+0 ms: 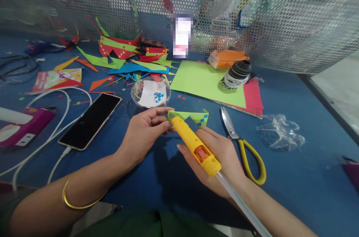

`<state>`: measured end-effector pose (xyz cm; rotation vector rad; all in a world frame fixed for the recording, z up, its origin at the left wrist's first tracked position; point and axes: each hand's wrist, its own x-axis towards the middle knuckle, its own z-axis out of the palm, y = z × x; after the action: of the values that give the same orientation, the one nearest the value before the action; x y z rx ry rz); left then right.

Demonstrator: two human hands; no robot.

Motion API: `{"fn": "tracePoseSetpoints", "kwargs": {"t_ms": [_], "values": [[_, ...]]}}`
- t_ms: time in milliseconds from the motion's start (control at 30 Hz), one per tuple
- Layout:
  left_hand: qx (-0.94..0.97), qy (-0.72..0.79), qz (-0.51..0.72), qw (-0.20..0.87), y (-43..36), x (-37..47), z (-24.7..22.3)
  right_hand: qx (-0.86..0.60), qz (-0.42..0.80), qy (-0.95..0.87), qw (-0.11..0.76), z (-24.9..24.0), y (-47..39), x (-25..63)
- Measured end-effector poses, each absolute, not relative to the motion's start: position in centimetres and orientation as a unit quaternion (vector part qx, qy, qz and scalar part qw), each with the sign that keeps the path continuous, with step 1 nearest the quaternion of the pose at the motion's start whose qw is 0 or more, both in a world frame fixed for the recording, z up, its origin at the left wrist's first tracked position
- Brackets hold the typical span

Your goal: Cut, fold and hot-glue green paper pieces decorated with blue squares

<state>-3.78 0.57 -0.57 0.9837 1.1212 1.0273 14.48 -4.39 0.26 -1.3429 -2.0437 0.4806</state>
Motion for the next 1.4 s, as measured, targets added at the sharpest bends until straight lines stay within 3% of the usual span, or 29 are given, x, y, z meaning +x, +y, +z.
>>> {"fn": "tracePoseSetpoints", "kwargs": {"t_ms": [1400], "values": [[0.416, 0.464, 0.459, 0.633, 0.55, -3.74, -0.76, -0.532, 0.173, -0.771, 0.304, -0.04, -4.55, 14.59]]}}
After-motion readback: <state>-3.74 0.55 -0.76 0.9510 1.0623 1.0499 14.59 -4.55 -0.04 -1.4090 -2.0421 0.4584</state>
